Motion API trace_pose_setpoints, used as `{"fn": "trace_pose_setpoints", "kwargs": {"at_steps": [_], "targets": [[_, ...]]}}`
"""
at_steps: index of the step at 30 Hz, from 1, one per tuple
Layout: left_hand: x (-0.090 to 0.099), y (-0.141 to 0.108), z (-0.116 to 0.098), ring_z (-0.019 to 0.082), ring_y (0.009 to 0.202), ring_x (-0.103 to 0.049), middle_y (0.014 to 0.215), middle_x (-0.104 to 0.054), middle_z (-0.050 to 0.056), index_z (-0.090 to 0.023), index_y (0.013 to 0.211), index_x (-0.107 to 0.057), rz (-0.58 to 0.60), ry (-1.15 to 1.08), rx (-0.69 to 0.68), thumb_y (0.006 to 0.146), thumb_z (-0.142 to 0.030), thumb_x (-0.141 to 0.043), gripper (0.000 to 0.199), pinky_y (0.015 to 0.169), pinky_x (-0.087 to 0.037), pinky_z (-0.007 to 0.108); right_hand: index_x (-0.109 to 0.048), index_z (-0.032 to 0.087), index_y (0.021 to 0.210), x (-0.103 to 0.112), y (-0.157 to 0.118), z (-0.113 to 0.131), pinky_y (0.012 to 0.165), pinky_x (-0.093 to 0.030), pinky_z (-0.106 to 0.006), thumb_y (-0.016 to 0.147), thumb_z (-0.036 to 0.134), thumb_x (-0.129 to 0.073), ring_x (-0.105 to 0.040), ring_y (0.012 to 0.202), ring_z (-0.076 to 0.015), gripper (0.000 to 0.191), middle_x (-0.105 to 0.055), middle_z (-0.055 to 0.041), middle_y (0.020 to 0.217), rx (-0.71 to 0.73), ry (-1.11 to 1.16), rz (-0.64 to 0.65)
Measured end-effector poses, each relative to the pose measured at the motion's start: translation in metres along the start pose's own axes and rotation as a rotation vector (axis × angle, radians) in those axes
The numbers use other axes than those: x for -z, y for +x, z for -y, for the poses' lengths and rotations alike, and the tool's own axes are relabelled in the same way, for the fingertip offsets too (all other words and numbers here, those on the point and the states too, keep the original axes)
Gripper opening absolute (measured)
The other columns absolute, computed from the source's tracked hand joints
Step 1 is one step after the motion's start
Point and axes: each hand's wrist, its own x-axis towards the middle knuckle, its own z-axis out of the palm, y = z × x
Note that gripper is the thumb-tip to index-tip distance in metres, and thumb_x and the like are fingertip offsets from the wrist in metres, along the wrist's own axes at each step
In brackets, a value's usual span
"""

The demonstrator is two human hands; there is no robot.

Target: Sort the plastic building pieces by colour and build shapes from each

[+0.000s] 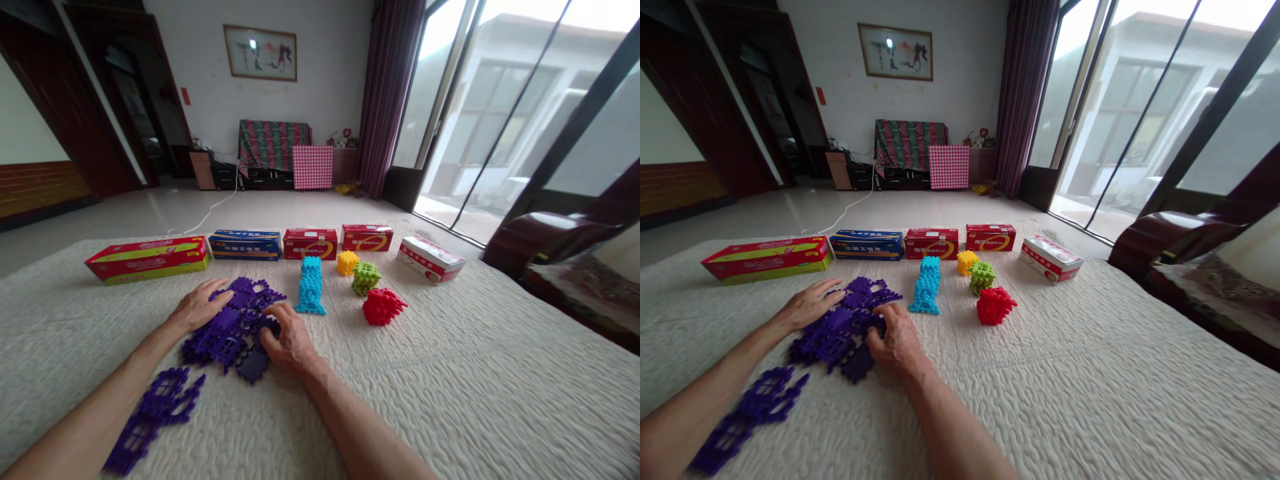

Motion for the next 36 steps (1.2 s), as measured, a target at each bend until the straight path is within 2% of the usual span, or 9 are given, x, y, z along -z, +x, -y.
{"fn": "trace_pose_setpoints", "kwargs": {"at_steps": [3, 7, 11, 14, 18, 25, 36], "targets": [[0.021, -0.039, 0.013, 0.025, 0.132, -0.041, 0.143, -0.046, 0.006, -0.020, 0.134, -0.049, -0.010, 0.025, -0.076, 0.080, -0.062, -0.042, 0.069, 0.110, -0.033, 0.035, -0.057, 0.021, 0.104, 0.000, 0.000, 0.000, 0.090, -0.046, -0.030, 0.073, 0.011, -0.055, -0.057, 0.099, -0.0173, 0.033, -0.061, -0.0053, 0.105, -0.005, 0.007, 0.002], [0.039, -0.100, 0.044, 0.027, 0.136, -0.035, 0.152, -0.032, 0.003, -0.030, 0.143, -0.037, 0.064, 0.093, -0.196, 0.071, -0.067, -0.054, 0.082, 0.108, -0.036, 0.039, -0.058, 0.020, 0.104, 0.000, 0.000, -0.001, 0.089, -0.046, -0.032, 0.073, 0.012, -0.055, -0.057, 0.098, -0.0180, 0.032, -0.061, -0.0061, 0.105, 0.001, 0.013, 0.006], [0.036, -0.148, 0.068, 0.032, 0.136, -0.034, 0.152, -0.030, 0.003, -0.034, 0.145, -0.032, 0.057, 0.098, -0.248, 0.061, -0.072, -0.060, 0.096, 0.106, -0.038, 0.042, -0.059, 0.019, 0.104, 0.000, -0.001, -0.002, 0.086, -0.047, -0.031, 0.073, 0.012, -0.055, -0.057, 0.094, -0.0178, 0.032, -0.061, -0.0059, 0.101, 0.007, 0.007, 0.006], [0.023, -0.165, 0.075, 0.035, 0.135, -0.035, 0.150, -0.034, 0.006, -0.034, 0.144, -0.034, 0.095, 0.080, -0.246, 0.055, -0.070, -0.065, 0.101, 0.105, -0.040, 0.045, -0.059, 0.020, 0.103, 0.000, -0.001, -0.002, 0.084, -0.047, -0.031, 0.073, 0.012, -0.054, -0.057, 0.090, -0.0172, 0.031, -0.061, -0.0050, 0.099, 0.009, -0.005, 0.017], [0.008, -0.166, 0.066, 0.036, 0.134, -0.036, 0.151, -0.033, 0.007, -0.033, 0.145, -0.033, 0.033, 0.043, -0.225, 0.057, -0.068, -0.066, 0.100, 0.105, -0.039, 0.046, -0.059, 0.020, 0.103, 0.001, -0.002, -0.001, 0.082, -0.047, -0.030, 0.073, 0.012, -0.054, -0.057, 0.089, -0.0168, 0.031, -0.060, -0.0048, 0.098, 0.014, -0.008, 0.018], [-0.010, -0.148, 0.032, 0.034, 0.136, -0.032, 0.151, -0.032, 0.008, -0.030, 0.144, -0.034, -0.073, -0.007, -0.286, 0.064, -0.065, -0.063, 0.092, 0.108, -0.035, 0.047, -0.059, 0.020, 0.104, 0.000, -0.002, -0.003, 0.081, -0.047, -0.030, 0.073, 0.012, -0.055, -0.057, 0.087, -0.0166, 0.032, -0.061, -0.0048, 0.098, 0.012, -0.032, 0.018], [-0.016, -0.124, 0.014, 0.037, 0.137, -0.028, 0.150, -0.033, 0.012, -0.024, 0.141, -0.041, -0.073, 0.008, -0.293, 0.067, -0.066, -0.062, 0.087, 0.109, -0.031, 0.052, -0.059, 0.019, 0.103, 0.001, -0.001, -0.001, 0.087, -0.046, -0.033, 0.074, 0.010, -0.054, -0.057, 0.095, -0.0185, 0.031, -0.062, -0.0059, 0.100, 0.024, 0.001, 0.021]]}}
